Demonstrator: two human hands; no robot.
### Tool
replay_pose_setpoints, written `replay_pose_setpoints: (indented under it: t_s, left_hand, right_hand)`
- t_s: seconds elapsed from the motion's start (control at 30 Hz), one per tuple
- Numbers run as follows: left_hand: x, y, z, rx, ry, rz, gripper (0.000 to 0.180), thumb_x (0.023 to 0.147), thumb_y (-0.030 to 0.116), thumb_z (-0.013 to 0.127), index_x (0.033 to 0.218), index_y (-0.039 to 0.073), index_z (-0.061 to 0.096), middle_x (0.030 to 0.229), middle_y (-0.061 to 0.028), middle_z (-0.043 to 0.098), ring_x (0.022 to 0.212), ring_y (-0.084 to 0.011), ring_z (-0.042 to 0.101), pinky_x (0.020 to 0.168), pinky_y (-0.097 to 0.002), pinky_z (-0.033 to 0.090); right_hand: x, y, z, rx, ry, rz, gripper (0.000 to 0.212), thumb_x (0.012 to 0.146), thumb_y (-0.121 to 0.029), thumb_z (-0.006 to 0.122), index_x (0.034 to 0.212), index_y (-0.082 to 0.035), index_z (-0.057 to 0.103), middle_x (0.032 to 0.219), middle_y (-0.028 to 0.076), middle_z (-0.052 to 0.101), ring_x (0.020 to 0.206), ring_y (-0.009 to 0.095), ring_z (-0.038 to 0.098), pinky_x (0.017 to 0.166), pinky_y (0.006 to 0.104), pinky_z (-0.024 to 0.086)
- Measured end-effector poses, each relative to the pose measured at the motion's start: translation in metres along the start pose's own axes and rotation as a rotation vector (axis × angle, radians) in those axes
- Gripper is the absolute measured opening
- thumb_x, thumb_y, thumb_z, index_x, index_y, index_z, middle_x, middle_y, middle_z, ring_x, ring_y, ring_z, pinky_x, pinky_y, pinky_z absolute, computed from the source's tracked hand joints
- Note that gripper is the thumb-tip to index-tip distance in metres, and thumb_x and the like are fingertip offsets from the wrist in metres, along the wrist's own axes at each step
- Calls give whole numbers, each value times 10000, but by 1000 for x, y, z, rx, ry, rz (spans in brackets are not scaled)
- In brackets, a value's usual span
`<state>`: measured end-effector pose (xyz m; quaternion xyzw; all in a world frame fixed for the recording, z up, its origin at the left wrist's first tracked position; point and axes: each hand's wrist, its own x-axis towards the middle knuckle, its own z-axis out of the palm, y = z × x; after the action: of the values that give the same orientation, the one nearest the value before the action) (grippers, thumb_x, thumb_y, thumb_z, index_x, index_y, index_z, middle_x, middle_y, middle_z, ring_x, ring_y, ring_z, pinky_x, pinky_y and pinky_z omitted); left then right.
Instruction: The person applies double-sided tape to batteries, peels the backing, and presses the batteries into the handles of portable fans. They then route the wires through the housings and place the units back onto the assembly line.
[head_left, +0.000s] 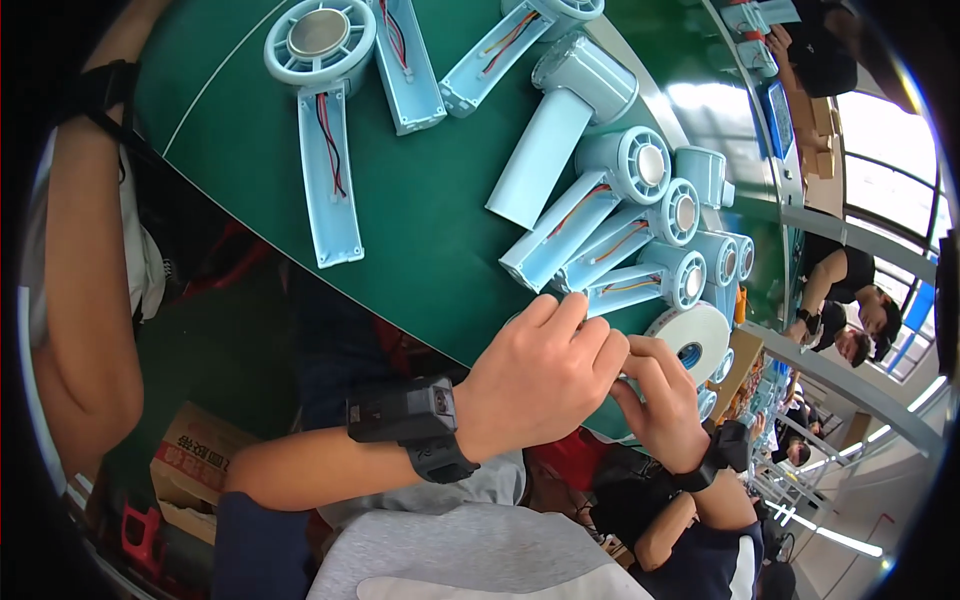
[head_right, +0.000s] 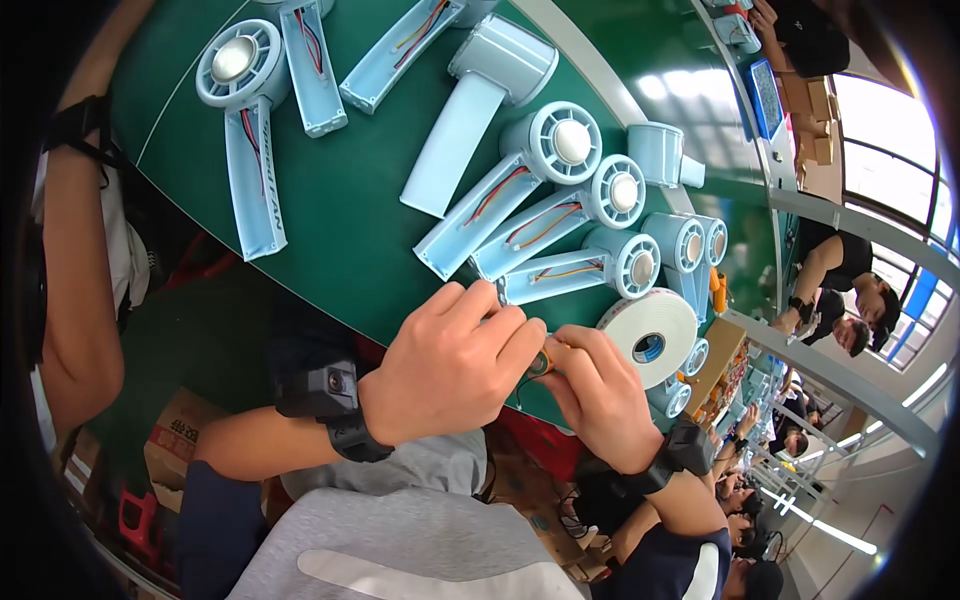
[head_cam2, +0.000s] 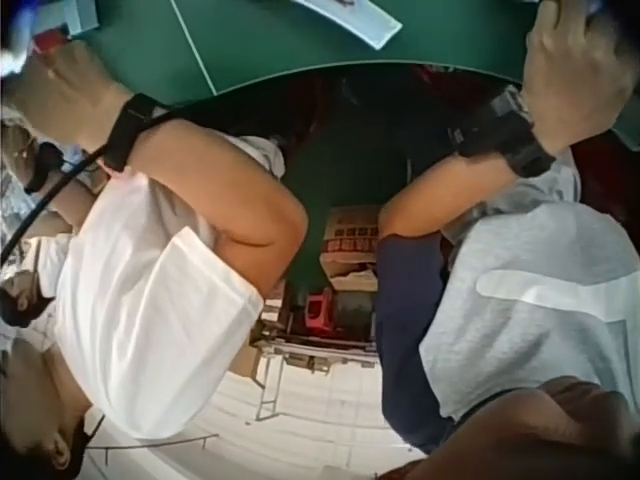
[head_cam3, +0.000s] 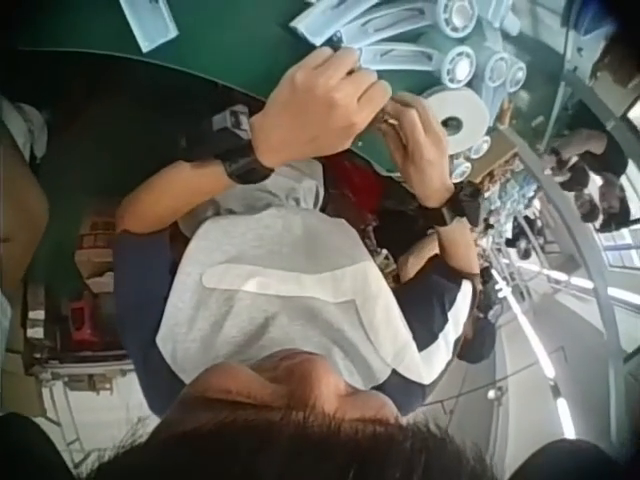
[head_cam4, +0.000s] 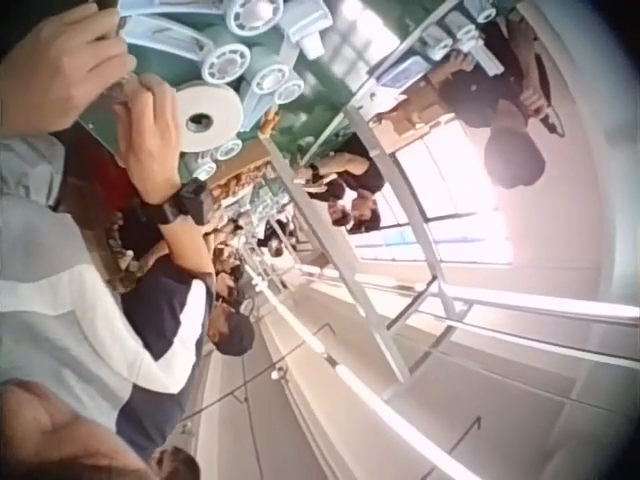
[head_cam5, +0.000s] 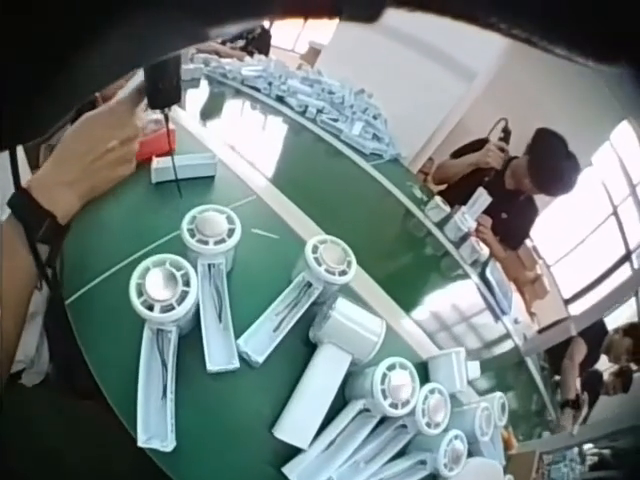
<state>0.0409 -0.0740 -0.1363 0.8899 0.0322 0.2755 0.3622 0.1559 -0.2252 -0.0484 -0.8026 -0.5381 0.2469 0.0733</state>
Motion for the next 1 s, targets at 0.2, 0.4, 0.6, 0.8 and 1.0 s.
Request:
replay_pose_setpoints:
  t_s: [0.2,0.4,0.6,0.8,1.0]
  left_hand:
    - [2,3,-7,-39,-82,-57,111,786,140,678,852,63,634,736,-26,534,709,-205,511,612,-311,406]
    - [22,16,-19,-70,-356,-171,227,796,194,750,965,53,696,819,-17,634,755,-221,569,651,-330,446]
    - [49,22,-25,-119,-647,-496,250,796,261,795,954,67,782,814,-102,726,734,-263,661,684,-364,507]
    - [63,29,-24,-113,-711,-752,197,796,257,790,893,86,808,754,-151,721,643,-291,671,627,-381,516]
    - [51,31,-11,108,-626,-582,173,816,262,772,894,113,814,762,-117,735,678,-272,677,629,-394,495]
  right_hand:
    - [6,4,5,-23,49,-118,363,790,-53,755,1124,-15,618,1177,140,671,1103,339,640,924,447,486]
    - [2,18,13,98,85,-120,325,830,-116,745,1130,-45,642,1195,100,682,1106,270,653,916,440,486]
    - [-1,29,26,260,216,-118,286,842,-160,758,1103,-85,670,1150,48,714,1110,234,656,942,428,458]
    - [-2,35,37,333,358,-139,264,843,-210,752,1076,-116,673,1087,-20,713,1037,182,656,895,386,460]
    - [-4,42,50,481,403,-62,237,836,-157,753,1054,-90,687,1084,28,711,1046,219,646,892,400,475]
